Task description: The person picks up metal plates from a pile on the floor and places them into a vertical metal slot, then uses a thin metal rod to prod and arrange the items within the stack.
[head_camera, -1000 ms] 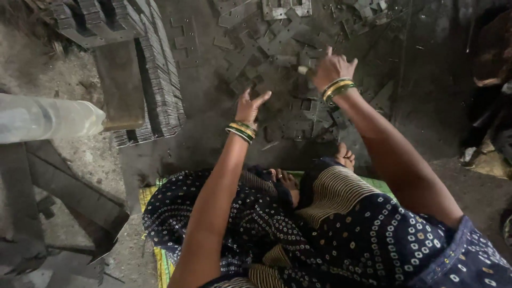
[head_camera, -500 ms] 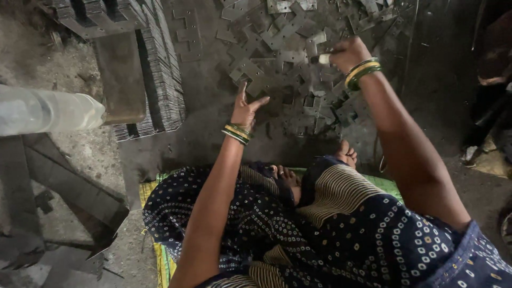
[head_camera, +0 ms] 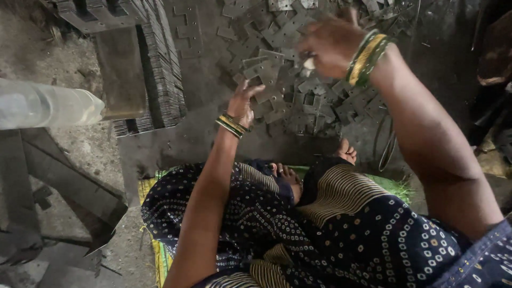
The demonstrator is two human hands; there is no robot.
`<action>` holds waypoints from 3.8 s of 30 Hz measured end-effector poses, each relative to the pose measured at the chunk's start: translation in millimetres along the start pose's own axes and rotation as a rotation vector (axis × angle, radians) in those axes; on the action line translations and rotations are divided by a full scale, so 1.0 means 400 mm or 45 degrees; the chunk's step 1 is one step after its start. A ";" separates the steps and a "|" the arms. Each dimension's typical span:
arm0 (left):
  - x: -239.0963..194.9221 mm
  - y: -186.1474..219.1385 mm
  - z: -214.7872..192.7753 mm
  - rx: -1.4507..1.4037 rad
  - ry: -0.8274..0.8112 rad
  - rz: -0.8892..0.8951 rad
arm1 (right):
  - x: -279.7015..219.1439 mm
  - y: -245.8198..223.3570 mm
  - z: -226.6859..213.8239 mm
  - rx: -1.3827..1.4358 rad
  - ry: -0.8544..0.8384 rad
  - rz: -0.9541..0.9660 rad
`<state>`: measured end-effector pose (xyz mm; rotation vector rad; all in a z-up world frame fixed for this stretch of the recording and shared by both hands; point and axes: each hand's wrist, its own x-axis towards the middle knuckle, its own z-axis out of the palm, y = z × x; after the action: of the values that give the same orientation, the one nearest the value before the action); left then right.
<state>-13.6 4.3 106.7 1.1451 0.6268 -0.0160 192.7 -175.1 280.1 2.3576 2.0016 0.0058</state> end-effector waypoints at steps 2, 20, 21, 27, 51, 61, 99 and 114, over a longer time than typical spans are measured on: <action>-0.018 0.012 0.027 -0.433 0.022 -0.212 | 0.030 -0.039 -0.059 0.065 -0.228 0.056; -0.110 0.043 0.022 -0.635 0.134 -0.332 | -0.096 -0.054 0.478 0.358 -0.130 1.011; -0.111 0.028 0.023 -0.721 0.090 -0.265 | -0.105 -0.044 0.478 0.504 -0.229 1.094; -0.119 -0.069 0.000 -0.754 0.000 -0.118 | -0.115 -0.012 0.361 0.614 0.238 0.914; -0.094 -0.168 -0.070 -0.757 -0.214 -0.050 | -0.086 -0.202 0.097 0.076 0.480 -0.076; -0.146 -0.054 -0.037 -0.116 0.150 -0.514 | -0.242 -0.303 0.559 0.205 0.158 0.354; -0.136 -0.097 -0.066 -0.769 -0.102 -0.209 | 0.012 -0.180 0.417 0.156 -0.080 0.321; -0.104 -0.138 -0.104 -0.737 -0.031 -0.146 | -0.072 -0.234 0.253 0.298 0.218 0.218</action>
<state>-84.7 3.4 68.9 0.5487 0.6210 0.0508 99.1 -191.9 176.3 2.7566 1.9595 -0.0228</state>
